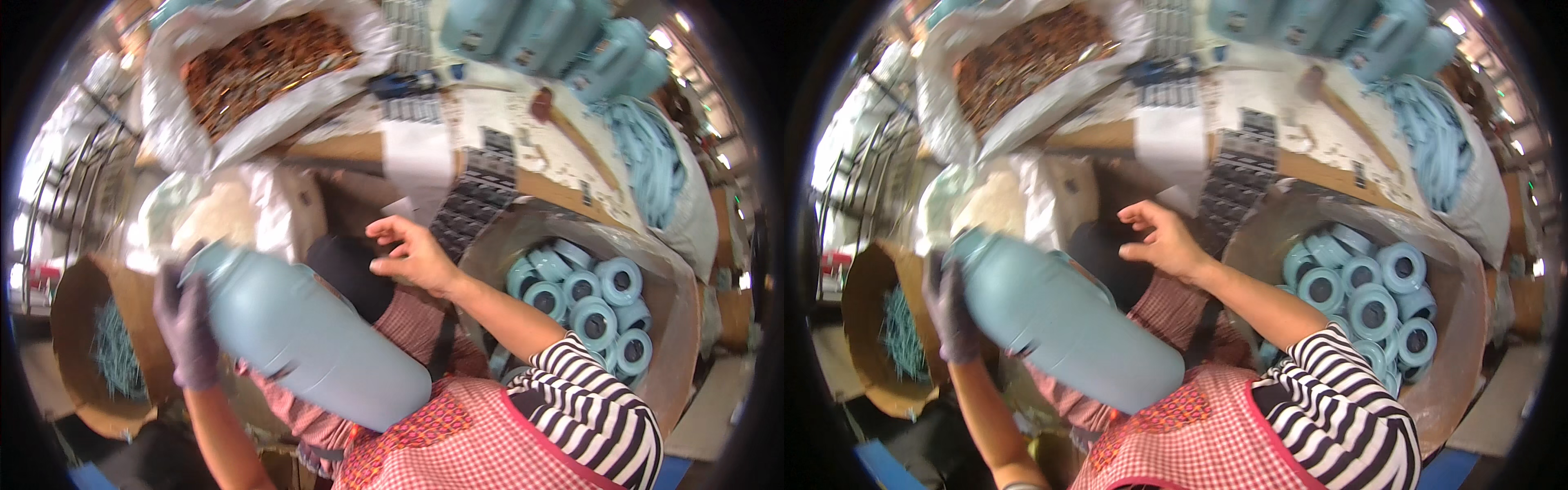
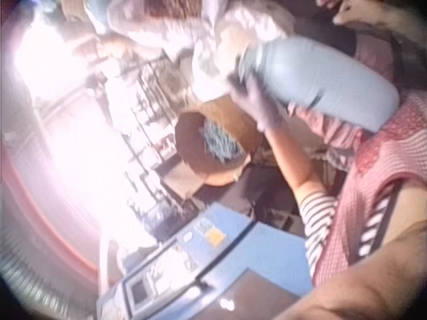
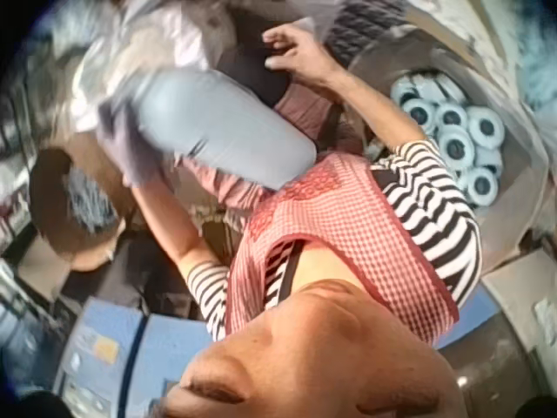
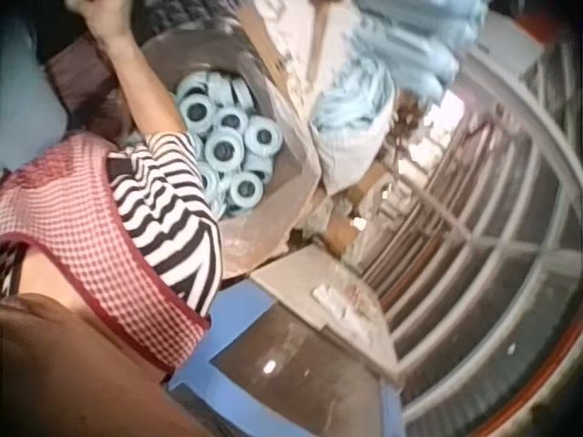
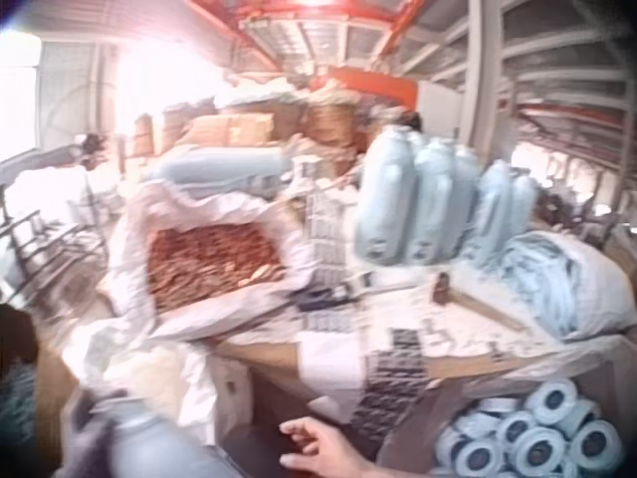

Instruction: The person repeatedly assembles light blue plastic containers by inserting a lid, attaching a handle, and applying a label. They handle each container one at a time, placing the finished units into a nearby bin.

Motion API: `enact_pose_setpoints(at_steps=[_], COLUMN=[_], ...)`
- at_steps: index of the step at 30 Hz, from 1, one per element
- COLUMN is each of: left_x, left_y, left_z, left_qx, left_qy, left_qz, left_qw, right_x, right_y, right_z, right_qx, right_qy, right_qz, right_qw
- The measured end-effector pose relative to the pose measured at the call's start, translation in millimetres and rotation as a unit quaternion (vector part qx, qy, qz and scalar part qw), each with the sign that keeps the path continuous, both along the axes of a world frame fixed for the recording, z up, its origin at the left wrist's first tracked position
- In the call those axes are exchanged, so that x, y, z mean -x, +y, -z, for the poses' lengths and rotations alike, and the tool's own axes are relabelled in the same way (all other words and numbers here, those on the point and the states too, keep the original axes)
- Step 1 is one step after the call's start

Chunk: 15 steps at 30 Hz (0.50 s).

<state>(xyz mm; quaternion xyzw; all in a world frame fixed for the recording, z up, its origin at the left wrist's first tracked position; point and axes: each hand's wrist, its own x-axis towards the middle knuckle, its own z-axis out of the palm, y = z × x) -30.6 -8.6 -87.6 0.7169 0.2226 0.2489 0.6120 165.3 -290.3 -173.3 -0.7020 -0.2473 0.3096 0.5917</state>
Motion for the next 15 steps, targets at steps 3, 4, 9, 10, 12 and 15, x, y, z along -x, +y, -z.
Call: enact_pose_setpoints(at_steps=[3, 4, 9, 10, 12, 15], left_x=[9.2, 13.0, -5.1, -4.4, -15.6, -23.7], left_y=[22.4, 47.2, 49.6, 52.0, 43.5, 65.6], left_z=[18.3, 35.8, 71.8, 75.2, 60.5, 58.7], left_qx=[0.204, 0.106, 0.013, -0.025, 0.130, 0.100], left_qy=[-0.088, -0.042, 0.222, 0.215, 0.188, 0.163], left_qz=[-0.030, -0.013, 0.000, 0.003, -0.046, 0.007], left_qw=[0.975, 0.993, 0.975, 0.976, 0.973, 0.981], right_x=[-76.2, -110.1, -228.1, -236.6, -241.8, -245.0], right_y=[-59.2, -80.3, -123.6, -119.2, -115.3, -119.0], right_z=[-18.0, -24.3, -31.9, -30.8, -27.0, -29.6], right_qx=[-0.047, -0.050, 0.177, 0.203, 0.172, 0.118], right_qy=[-0.194, -0.250, -0.534, -0.505, -0.444, -0.407], right_qz=[0.125, 0.154, 0.180, 0.177, 0.199, 0.189], right_qw=[0.972, 0.955, 0.807, 0.820, 0.856, 0.886])
